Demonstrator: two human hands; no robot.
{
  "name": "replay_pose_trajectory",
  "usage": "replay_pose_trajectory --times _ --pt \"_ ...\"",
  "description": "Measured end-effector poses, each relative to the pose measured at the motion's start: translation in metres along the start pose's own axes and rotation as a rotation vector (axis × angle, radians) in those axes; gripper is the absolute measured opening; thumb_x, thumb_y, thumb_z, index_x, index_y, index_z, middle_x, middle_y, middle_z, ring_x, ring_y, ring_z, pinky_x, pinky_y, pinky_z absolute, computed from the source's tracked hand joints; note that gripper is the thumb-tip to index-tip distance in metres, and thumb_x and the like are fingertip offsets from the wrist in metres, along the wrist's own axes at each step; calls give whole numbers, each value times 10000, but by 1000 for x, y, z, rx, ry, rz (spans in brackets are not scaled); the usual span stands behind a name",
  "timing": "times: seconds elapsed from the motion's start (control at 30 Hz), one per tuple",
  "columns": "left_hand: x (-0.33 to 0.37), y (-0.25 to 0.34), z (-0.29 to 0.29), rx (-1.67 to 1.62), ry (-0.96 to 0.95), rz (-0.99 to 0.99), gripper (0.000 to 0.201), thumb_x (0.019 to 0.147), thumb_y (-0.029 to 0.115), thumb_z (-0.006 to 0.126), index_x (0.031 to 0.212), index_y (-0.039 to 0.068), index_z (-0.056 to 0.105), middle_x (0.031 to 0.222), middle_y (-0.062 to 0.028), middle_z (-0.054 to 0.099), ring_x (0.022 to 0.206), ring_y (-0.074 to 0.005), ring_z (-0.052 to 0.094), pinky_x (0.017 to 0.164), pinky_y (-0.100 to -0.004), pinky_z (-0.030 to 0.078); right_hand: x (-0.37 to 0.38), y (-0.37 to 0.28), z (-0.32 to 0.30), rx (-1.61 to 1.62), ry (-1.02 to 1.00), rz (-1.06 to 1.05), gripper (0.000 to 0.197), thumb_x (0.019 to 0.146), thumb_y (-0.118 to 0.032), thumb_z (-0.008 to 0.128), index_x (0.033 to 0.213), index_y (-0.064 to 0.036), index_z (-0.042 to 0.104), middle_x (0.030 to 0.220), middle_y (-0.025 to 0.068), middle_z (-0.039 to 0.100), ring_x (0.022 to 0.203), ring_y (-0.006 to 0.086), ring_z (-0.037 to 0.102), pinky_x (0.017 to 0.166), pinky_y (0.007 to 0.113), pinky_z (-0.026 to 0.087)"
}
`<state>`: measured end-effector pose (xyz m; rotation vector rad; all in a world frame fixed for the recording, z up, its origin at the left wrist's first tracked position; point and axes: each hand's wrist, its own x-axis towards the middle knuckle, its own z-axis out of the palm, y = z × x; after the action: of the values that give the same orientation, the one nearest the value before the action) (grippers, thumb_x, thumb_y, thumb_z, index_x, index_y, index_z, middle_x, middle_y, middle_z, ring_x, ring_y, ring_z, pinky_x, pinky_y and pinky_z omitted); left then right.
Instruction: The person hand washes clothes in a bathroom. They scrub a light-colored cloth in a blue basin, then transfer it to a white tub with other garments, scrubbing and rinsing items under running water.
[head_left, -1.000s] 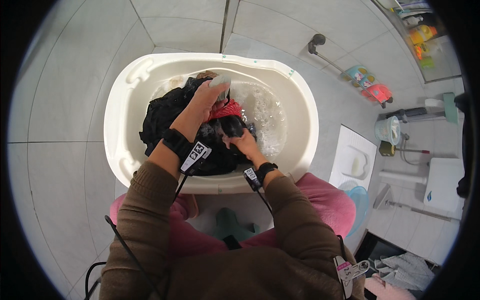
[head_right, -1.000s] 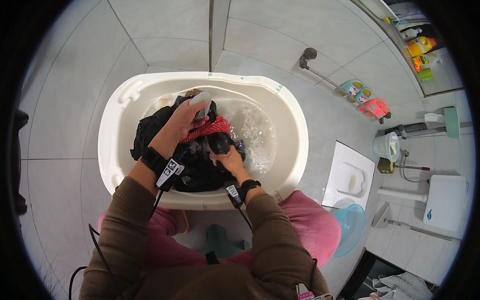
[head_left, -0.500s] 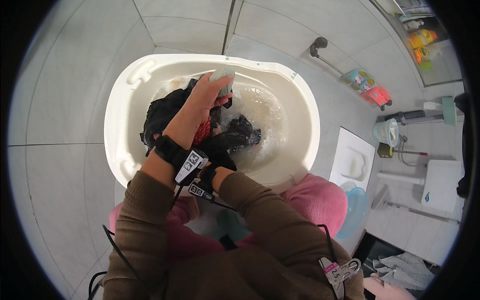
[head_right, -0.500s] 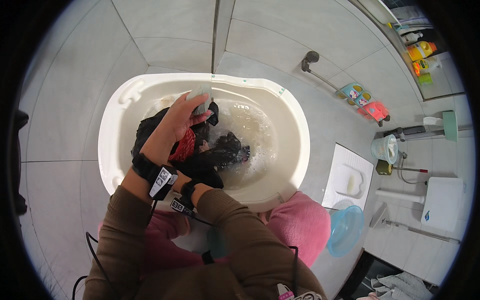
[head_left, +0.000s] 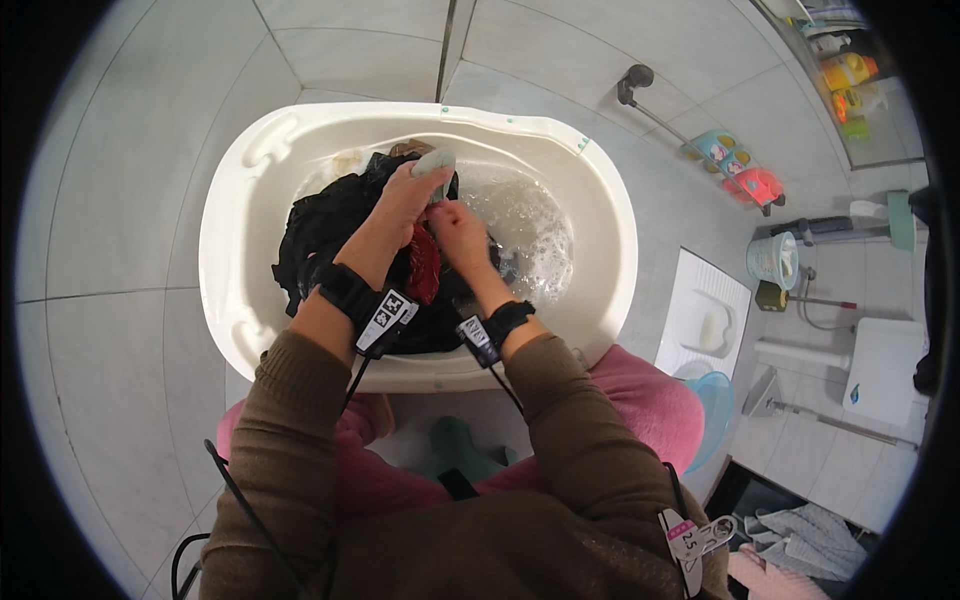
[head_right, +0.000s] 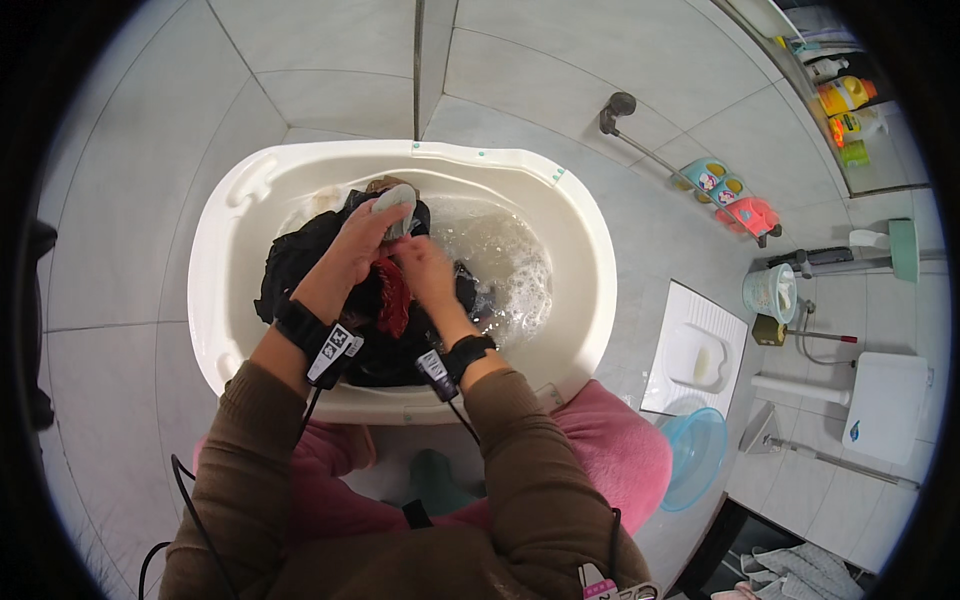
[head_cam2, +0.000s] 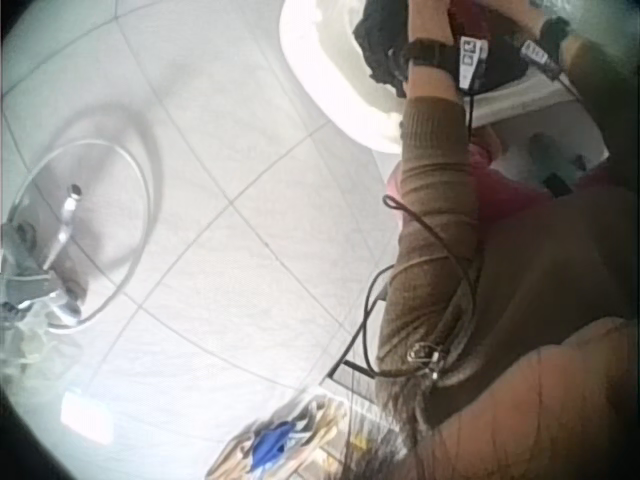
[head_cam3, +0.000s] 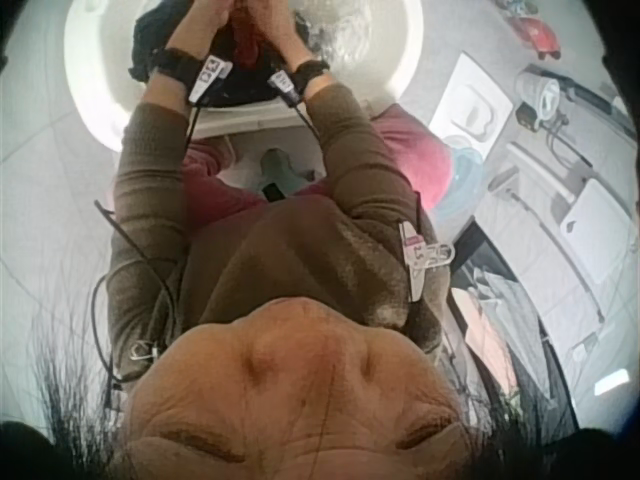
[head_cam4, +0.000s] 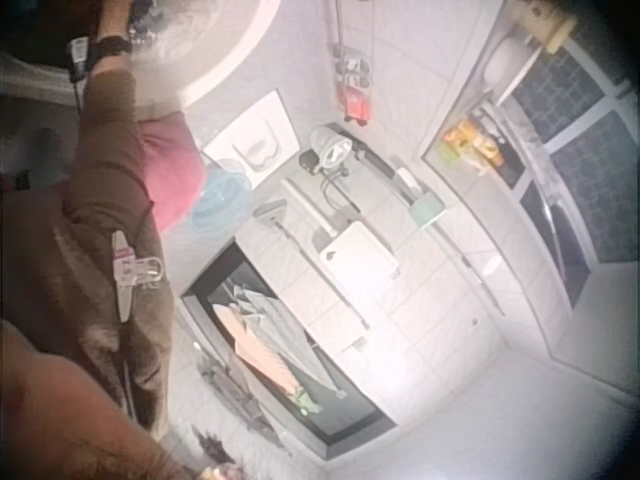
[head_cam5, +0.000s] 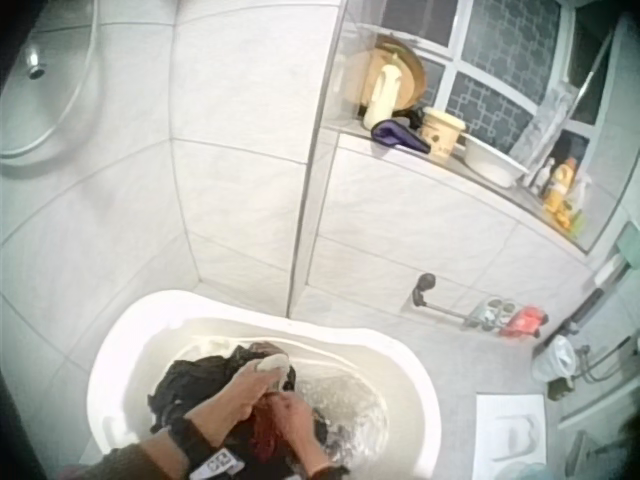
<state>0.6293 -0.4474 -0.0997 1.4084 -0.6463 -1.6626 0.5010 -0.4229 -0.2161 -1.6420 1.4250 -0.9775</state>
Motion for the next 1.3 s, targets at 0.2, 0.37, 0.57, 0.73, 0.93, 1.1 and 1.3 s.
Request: replay_pose_trajectory --times 0.2,0.37,0.57,0.73,0.93,1.1,1.3 --pt "0 -6 17 96 -52 -69 420 854 267 699 1199 86 542 998 -21 596 767 -129 607 610 -242 496 -42 103 -57 -428 -184 368 724 778 -520 682 1313 -66 506 1186 280 598 1149 431 548 981 457 435" --pt "2 -3 14 111 6 -103 389 866 276 694 1190 119 550 1005 -3 597 783 -120 603 636 -237 497 -76 138 -8 -127 -328 698 737 802 -493 670 1282 29 471 1208 330 567 1123 437 573 965 439 453" --pt "5 -1 16 104 -39 -48 413 861 292 697 1205 120 548 1030 -8 590 816 -125 603 661 -243 503 -94 55 27 149 -513 835 553 906 -333 559 1190 110 388 1102 299 600 902 419 659 581 492 570" --pt "11 -16 30 130 -45 -71 522 831 301 719 1242 47 522 1038 -52 587 790 -137 602 624 -251 509 -106 9 47 303 -648 746 596 896 -335 558 1195 122 320 1102 312 582 892 433 655 520 495 581" --pt "15 -62 36 378 21 -165 582 807 292 743 1300 68 528 1112 -46 603 900 -144 590 646 -285 526 -81 56 13 -146 -739 514 681 827 -477 626 1163 107 523 1137 323 604 1037 439 608 912 425 475" --pt "27 -91 38 412 13 -139 522 801 246 728 1253 43 562 1142 -86 613 972 -184 615 665 -294 565 -45 76 -68 99 -521 633 556 898 -481 577 1210 -20 550 1085 150 649 964 266 641 786 393 534" --pt "41 -92 66 334 -106 -84 440 853 177 636 1259 25 564 1144 -103 605 944 -197 626 695 -305 574 -5 37 -118 849 -226 590 571 914 -445 620 1362 -139 442 1113 54 592 813 145 570 677 302 533"
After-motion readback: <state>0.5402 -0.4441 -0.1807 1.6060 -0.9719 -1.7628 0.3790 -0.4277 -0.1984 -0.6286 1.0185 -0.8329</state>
